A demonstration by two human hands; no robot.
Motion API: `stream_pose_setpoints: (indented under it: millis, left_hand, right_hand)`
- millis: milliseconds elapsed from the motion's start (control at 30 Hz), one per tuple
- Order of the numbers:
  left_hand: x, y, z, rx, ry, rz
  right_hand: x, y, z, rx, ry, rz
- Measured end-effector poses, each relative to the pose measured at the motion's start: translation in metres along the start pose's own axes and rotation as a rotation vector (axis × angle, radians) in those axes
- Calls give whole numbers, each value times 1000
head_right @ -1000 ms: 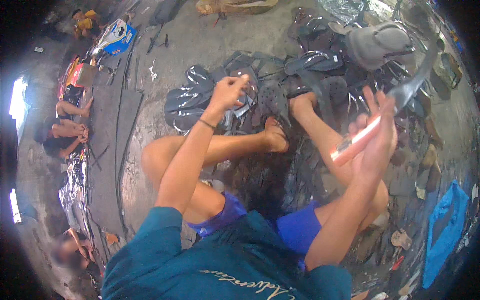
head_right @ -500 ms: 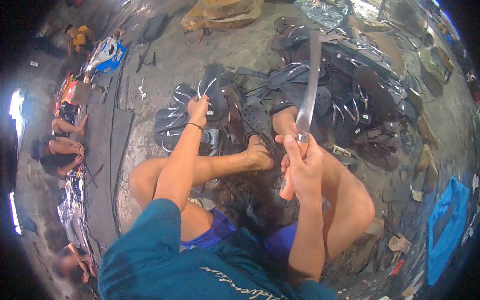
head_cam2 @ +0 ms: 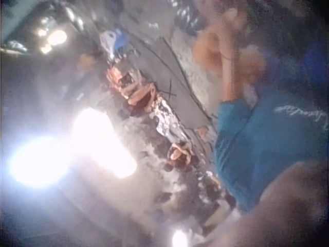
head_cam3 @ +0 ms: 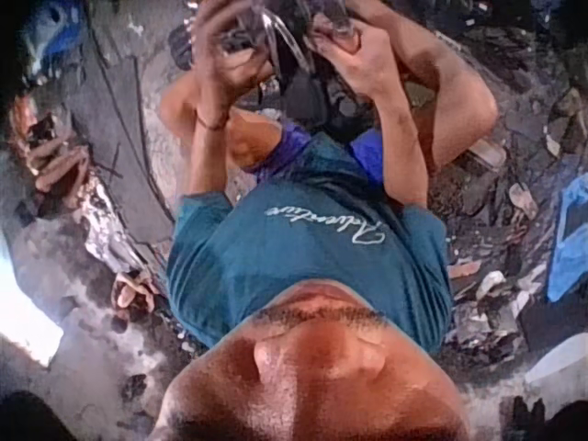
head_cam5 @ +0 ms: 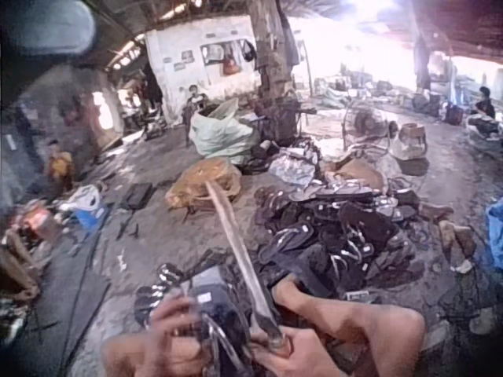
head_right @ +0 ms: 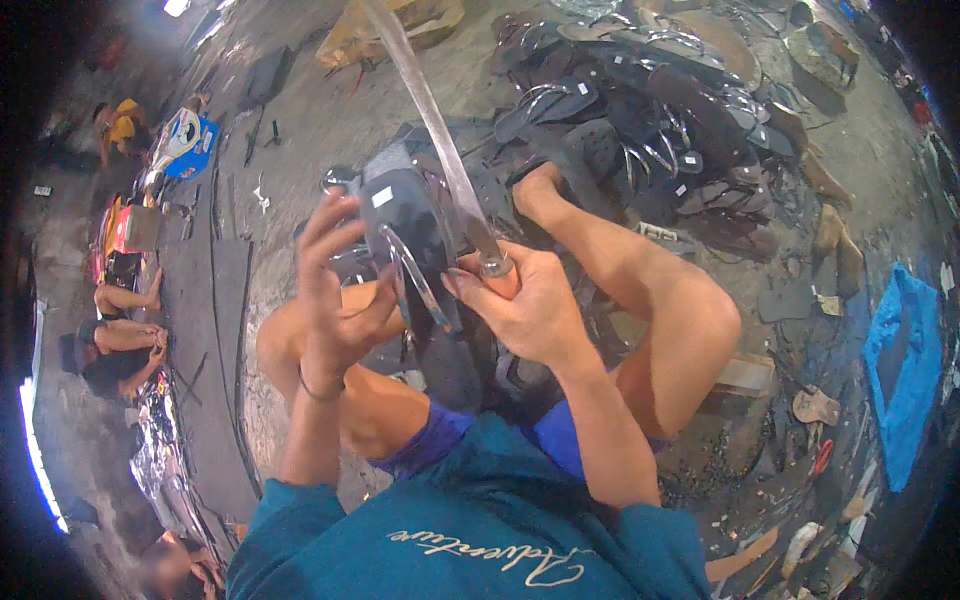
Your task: The person sits on the floor and uses a knife to trim excess material from the edges of several sandals. They handle each sandal individually, scraping the sole and sides, then place the trimmed pieces aside.
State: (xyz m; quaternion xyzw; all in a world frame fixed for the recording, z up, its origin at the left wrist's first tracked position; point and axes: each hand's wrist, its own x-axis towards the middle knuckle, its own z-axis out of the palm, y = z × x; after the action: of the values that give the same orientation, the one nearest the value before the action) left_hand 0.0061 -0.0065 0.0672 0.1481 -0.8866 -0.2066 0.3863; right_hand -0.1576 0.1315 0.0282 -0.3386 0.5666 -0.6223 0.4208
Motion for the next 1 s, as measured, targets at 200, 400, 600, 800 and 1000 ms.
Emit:
stream_pose_setpoints:
  millis: [200,400,600,800,1000]
  left_hand:
    - [-67,2,-12,-881,402,-935]
    - [-71,1,-30,-782,285,-1150]
    - [-84,22,-26,-850,353,-1172]
    - [-85,26,-55,-1082,456,-1205]
    - [-91,42,-80,-923,379,-1341]
  right_hand:
    - [-26,25,37,-66,-28,49]
    - [-68,14,46,-10,-77,183]
    - [-78,8,51,91,-108,145]
    - [-95,17,49,-206,26,9]
    - [-135,29,27,-375,-58,-152]
